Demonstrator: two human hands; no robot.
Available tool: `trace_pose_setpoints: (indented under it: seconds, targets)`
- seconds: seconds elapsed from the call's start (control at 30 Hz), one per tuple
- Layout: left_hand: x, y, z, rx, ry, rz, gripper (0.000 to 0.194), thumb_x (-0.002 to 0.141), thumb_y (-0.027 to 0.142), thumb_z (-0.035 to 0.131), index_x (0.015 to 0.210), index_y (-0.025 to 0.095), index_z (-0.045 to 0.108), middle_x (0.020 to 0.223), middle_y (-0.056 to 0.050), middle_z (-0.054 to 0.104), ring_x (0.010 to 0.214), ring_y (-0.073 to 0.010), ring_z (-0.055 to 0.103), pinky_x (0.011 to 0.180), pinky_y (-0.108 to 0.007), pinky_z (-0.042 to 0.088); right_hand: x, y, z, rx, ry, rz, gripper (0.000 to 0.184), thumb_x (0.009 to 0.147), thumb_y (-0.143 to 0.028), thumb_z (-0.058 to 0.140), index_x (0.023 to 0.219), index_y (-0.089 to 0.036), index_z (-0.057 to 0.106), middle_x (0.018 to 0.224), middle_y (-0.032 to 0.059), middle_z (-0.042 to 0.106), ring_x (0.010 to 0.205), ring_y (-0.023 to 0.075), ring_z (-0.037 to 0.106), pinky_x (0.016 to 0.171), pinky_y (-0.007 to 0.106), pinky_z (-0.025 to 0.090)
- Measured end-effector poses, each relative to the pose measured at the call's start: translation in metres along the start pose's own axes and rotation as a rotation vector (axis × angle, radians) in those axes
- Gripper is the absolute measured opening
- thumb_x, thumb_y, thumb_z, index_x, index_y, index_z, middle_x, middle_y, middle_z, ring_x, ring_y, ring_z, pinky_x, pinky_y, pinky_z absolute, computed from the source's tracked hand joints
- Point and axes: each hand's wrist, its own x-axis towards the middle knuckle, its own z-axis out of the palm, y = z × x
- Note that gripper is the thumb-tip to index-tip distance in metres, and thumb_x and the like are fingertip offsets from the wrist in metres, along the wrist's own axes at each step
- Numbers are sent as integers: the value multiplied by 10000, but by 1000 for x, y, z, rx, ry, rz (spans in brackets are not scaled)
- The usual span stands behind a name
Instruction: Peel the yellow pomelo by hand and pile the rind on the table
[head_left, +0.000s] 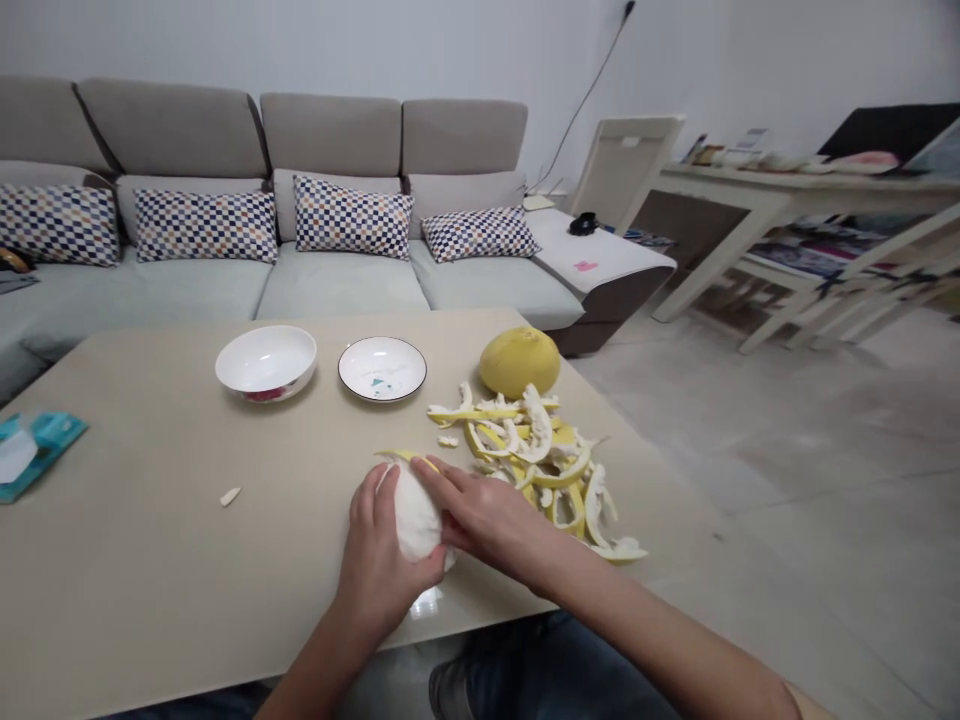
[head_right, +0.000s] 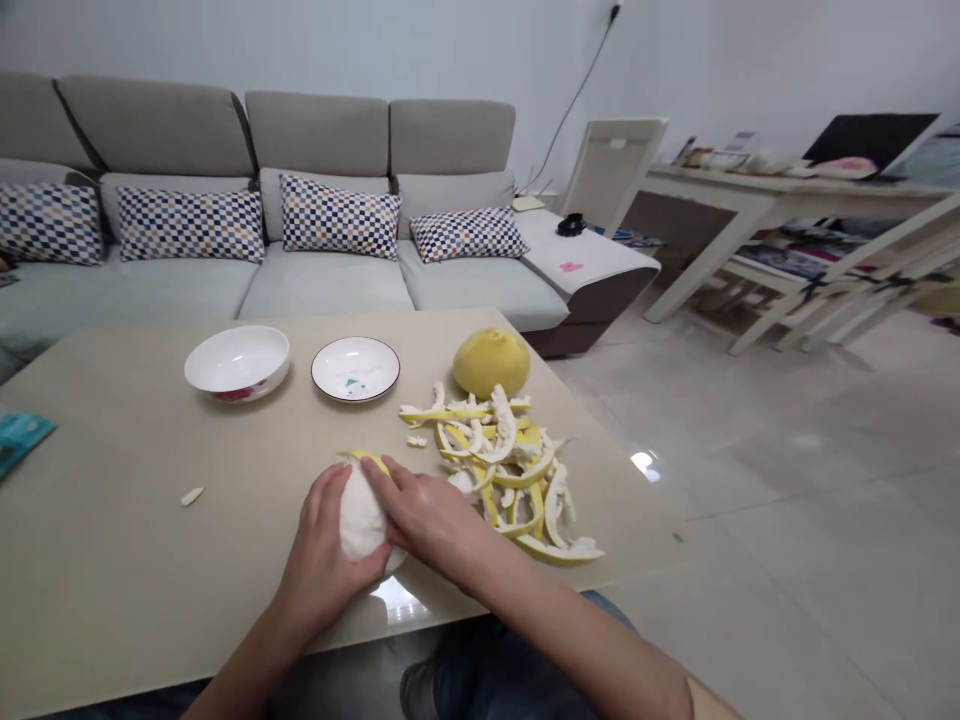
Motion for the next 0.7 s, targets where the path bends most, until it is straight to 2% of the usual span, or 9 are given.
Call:
trace_pose_setpoints:
  seconds: [0.13,0.27,0.33,0.4,0.47,0.57,0.7]
  targets:
    - [2,-7,-2,4,-19,25,899,646,205,748,1430,188,310,1425,-185,406,1326,-369,420,1079,-578,407,6,8,4,-95,15,-26,555,832,-48,476,1374,-166,505,1276,185,648,781,229,718,597,292,522]
    - [1,-8,-6,23,-54,37,924,628,202,746,1435,179,296,1425,-190,405,1315,-371,426,1070,-575,414,13,5,-6,-169,-90,-2,419,862,-83,489,1265,-146,584,965,123,751,710,225,705,578,279,511]
    - [1,-6,-7,40,-67,35,915,638,211,740,1434,175,290,1424,-189,407,1312,-366,429,1068,-568,420,14,-1,-12,-248,-132,-6,437,870,-94,501,1305,-119,540,1017,146,737,725,235,706,571,295,517]
    - [0,-4,-8,60,-71,36,897,654,225,736,1432,171,292,1419,-187,416,1308,-360,435,1065,-557,427,12,-9,-16,-338,-134,-50,512,875,-94,507,1384,-103,450,1221,204,662,783,247,710,570,313,529]
    - [0,-3,-8,85,-63,45,877,671,244,735,1428,164,301,1414,-189,427,1301,-361,442,1060,-554,433,9,-13,-17,-435,-136,-112,544,883,-93,505,1417,-81,399,1330,249,583,830,263,710,554,320,531]
    - [1,-3,-5,119,-26,77,862,683,291,746,1419,148,321,1397,-199,449,1281,-371,459,1044,-559,442,4,-13,-14,-534,-122,-164,473,904,-75,462,1375,-44,437,1238,250,639,791,257,700,497,305,497]
    - [3,-6,-1,143,-6,99,859,669,305,751,1404,125,343,1375,-212,472,1267,-374,474,1026,-551,458,4,-7,-4,-557,-11,-208,404,902,-37,426,1299,0,495,958,184,722,623,216,649,438,302,412]
